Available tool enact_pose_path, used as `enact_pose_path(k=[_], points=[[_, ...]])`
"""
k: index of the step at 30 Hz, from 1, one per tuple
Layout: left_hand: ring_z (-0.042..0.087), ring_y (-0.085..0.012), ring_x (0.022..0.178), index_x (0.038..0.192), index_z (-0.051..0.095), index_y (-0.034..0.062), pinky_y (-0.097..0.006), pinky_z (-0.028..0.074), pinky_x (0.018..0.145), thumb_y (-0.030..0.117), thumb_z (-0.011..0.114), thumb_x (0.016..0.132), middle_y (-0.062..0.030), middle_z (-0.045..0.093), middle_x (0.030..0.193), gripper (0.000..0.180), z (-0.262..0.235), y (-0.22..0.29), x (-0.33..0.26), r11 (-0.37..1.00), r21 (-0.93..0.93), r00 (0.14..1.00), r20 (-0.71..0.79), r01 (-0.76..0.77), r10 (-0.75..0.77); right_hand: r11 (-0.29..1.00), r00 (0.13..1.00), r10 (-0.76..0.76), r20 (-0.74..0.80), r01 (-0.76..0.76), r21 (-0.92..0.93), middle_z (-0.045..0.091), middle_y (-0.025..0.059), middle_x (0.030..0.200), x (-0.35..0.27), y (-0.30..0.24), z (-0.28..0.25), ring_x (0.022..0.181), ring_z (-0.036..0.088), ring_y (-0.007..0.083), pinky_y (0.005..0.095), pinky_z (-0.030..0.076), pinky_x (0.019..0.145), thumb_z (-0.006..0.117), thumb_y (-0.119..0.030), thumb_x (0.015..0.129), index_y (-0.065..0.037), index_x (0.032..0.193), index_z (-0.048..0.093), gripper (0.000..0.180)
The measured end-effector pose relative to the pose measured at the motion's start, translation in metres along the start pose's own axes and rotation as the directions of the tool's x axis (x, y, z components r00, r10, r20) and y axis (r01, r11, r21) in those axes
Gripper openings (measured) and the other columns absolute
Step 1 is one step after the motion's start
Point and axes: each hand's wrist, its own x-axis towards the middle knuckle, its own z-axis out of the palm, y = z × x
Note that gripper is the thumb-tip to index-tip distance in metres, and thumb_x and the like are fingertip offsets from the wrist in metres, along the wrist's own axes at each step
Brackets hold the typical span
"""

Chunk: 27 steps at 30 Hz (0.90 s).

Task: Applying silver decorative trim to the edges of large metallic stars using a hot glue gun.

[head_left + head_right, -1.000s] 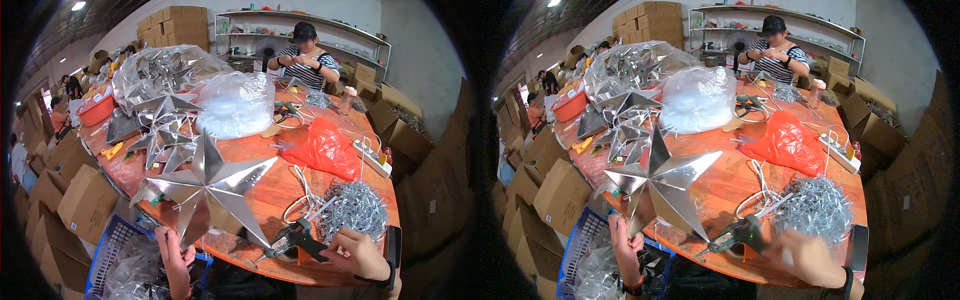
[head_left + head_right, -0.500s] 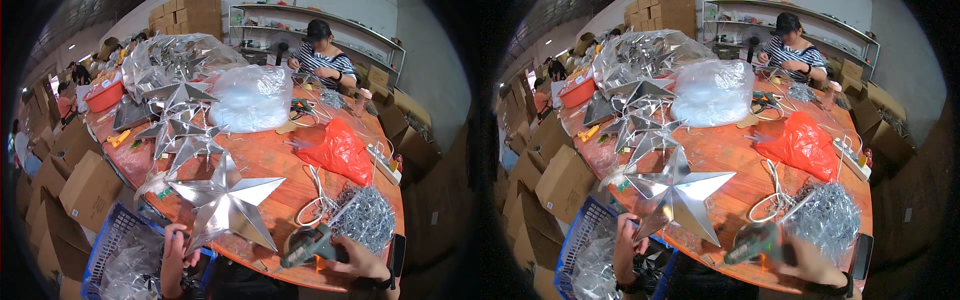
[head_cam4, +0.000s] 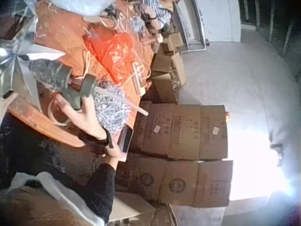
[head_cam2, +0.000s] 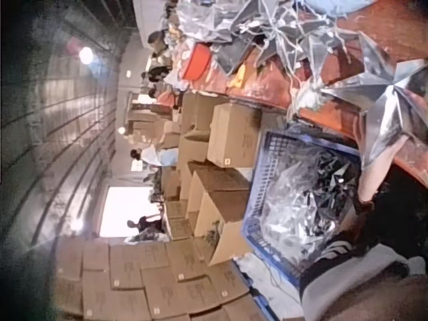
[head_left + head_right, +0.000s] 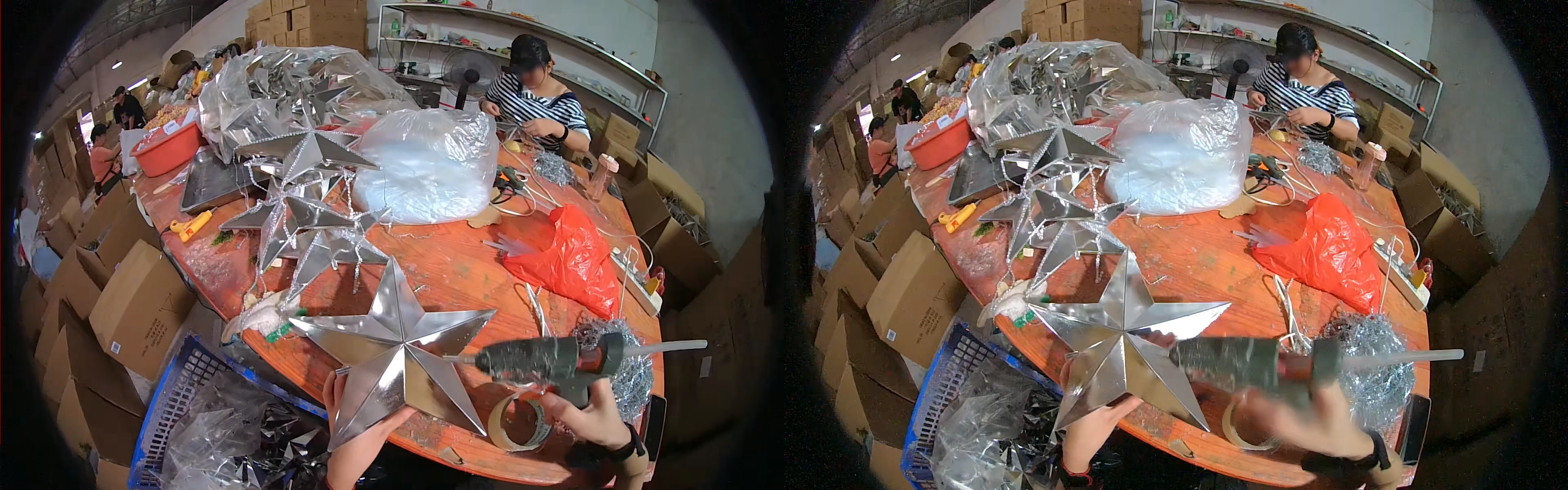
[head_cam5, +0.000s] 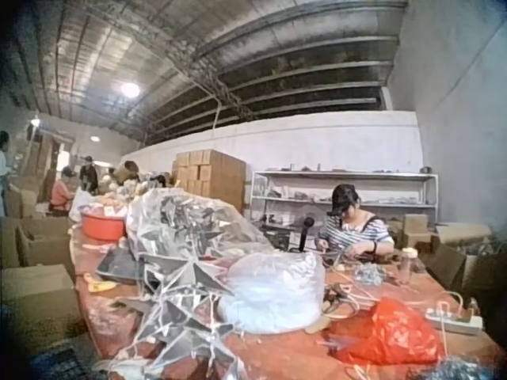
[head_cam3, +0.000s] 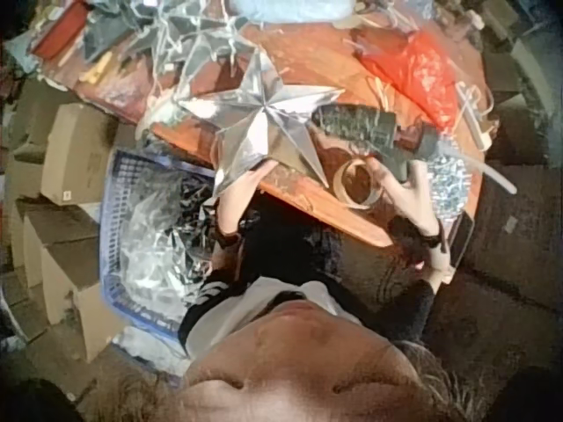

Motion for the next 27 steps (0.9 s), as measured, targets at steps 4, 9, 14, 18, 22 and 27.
enact_pose_path(k=[4,9,14,18,22,27], points=[[0.041,-0.0339,0.111,0.109,0.057,0.0045,-0.049,0.028,0.099,0.03,0.079,0.064,-0.0111,0.051,0.113,0.056,-0.007,0.02,0.017,0.984,0.043,0.982,-0.074,-0.171,0.173,0.974,0.987,-0.159,0.022,0.16,-0.157,0.063,0.0109,0.092,0.025,-0.004,0.012,0.087,0.06,0.0185,0.0337,0.047,0.077,0.077,-0.013,0.071,-0.001,0.105,0.055,0.042],[0.038,-0.0341,0.118,0.107,0.06,0.0082,-0.048,0.027,0.102,0.028,0.073,0.069,-0.009,0.051,0.118,0.045,0.007,-0.001,0.01,0.979,0.065,0.978,-0.071,-0.194,0.199,0.946,0.954,-0.3,-0.004,0.297,-0.13,0.064,0.0109,0.088,0.033,0.018,0.022,0.078,0.063,0.0191,0.0306,0.05,0.068,0.077,-0.015,0.071,0.002,0.098,0.056,0.039],[0.038,-0.0342,0.119,0.108,0.06,0.0084,-0.047,0.027,0.102,0.027,0.07,0.071,-0.009,0.052,0.118,0.043,0.009,-0.022,0.016,0.977,0.077,0.978,-0.042,-0.198,0.202,0.887,0.938,-0.341,0.067,0.344,-0.308,0.064,0.0105,0.082,0.029,0.016,0.012,0.073,0.064,0.0192,0.0298,0.05,0.064,0.077,-0.017,0.07,0.002,0.098,0.056,0.04],[0.037,-0.0343,0.12,0.109,0.06,0.0086,-0.047,0.028,0.102,0.026,0.068,0.072,-0.0091,0.053,0.117,0.041,0.012,-0.044,0.008,0.973,0.093,0.976,-0.025,-0.212,0.215,0.883,0.926,-0.375,0.045,0.372,-0.285,0.064,0.0107,0.079,0.03,0.0,0.011,0.07,0.064,0.02,0.0307,0.05,0.061,0.078,-0.02,0.069,0.001,0.09,0.062,0.034],[0.037,-0.0344,0.12,0.11,0.06,0.0088,-0.046,0.029,0.102,0.026,0.065,0.074,-0.0091,0.054,0.117,0.04,0.015,-0.051,0.021,0.967,0.108,0.973,-0.008,-0.23,0.232,0.866,0.903,-0.428,0.03,0.419,-0.273,0.065,0.0103,0.076,0.031,0.002,0.009,0.067,0.064,0.021,0.0311,0.049,0.061,0.077,-0.021,0.069,0.0,0.082,0.066,0.026],[0.037,-0.0346,0.121,0.111,0.06,0.0091,-0.045,0.03,0.101,0.025,0.062,0.076,-0.0091,0.055,0.116,0.038,0.022,-0.066,0.016,0.958,0.132,0.967,0.008,-0.255,0.256,0.848,0.897,-0.437,0.061,0.433,-0.306,0.064,0.0099,0.074,0.031,-0.001,0.009,0.064,0.062,0.0203,0.0306,0.047,0.057,0.076,-0.019,0.07,-0.001,0.084,0.066,0.025]])
